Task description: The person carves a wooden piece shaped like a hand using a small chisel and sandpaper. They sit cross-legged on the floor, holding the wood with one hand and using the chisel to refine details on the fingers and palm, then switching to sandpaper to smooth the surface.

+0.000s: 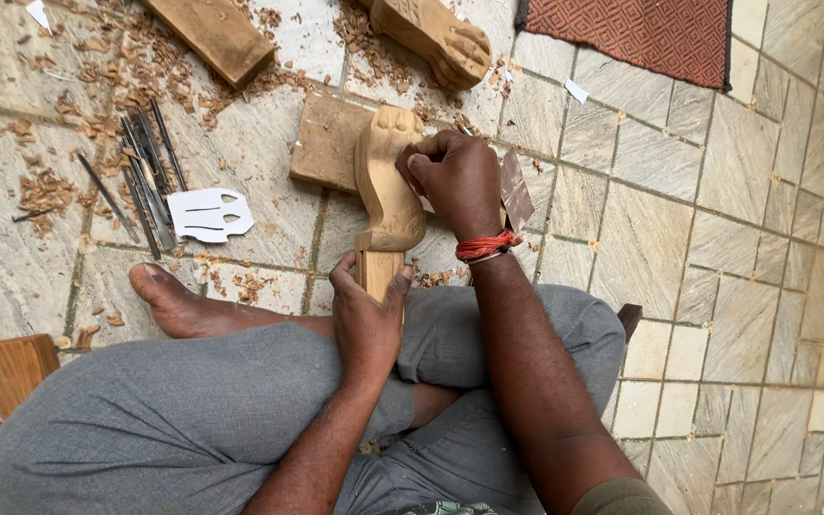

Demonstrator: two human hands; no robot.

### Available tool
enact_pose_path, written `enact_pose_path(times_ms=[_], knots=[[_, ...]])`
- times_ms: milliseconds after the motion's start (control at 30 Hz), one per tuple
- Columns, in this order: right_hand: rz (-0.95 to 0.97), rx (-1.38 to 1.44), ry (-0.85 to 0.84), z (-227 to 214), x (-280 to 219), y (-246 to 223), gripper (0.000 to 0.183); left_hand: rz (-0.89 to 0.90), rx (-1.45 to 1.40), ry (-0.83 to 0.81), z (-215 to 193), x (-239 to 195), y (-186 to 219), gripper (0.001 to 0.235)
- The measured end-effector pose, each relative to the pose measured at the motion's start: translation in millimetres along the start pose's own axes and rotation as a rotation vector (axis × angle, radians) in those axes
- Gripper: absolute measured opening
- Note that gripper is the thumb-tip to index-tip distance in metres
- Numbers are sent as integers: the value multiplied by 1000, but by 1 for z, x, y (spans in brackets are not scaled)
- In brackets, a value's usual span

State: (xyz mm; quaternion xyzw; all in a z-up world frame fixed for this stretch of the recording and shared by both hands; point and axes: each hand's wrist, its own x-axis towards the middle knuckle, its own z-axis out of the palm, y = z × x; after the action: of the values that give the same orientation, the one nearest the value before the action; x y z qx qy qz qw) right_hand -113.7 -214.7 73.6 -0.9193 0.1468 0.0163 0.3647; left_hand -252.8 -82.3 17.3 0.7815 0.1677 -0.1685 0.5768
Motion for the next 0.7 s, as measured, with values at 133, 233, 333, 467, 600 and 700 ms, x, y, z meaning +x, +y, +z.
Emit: enact_pose_path(times_ms=[133, 233, 333, 467, 600, 700], knots=[[84, 198, -46, -5, 4, 3, 10, -3, -21, -9, 0, 0, -1, 83], [13, 68, 65, 3, 2, 4, 10, 64, 13, 29, 3, 1, -4, 82], [23, 28, 10, -1, -1, 1, 9, -28, -46, -19, 0, -1, -1, 82], [149, 187, -103, -10, 7, 3, 10, 13, -3, -3, 0, -1, -1, 83], [52, 148, -1, 2, -1, 5, 11, 17, -25, -8, 3, -1, -6, 82], [85, 66, -65, -5, 5, 0, 12, 22, -27, 1, 1, -2, -3, 82]])
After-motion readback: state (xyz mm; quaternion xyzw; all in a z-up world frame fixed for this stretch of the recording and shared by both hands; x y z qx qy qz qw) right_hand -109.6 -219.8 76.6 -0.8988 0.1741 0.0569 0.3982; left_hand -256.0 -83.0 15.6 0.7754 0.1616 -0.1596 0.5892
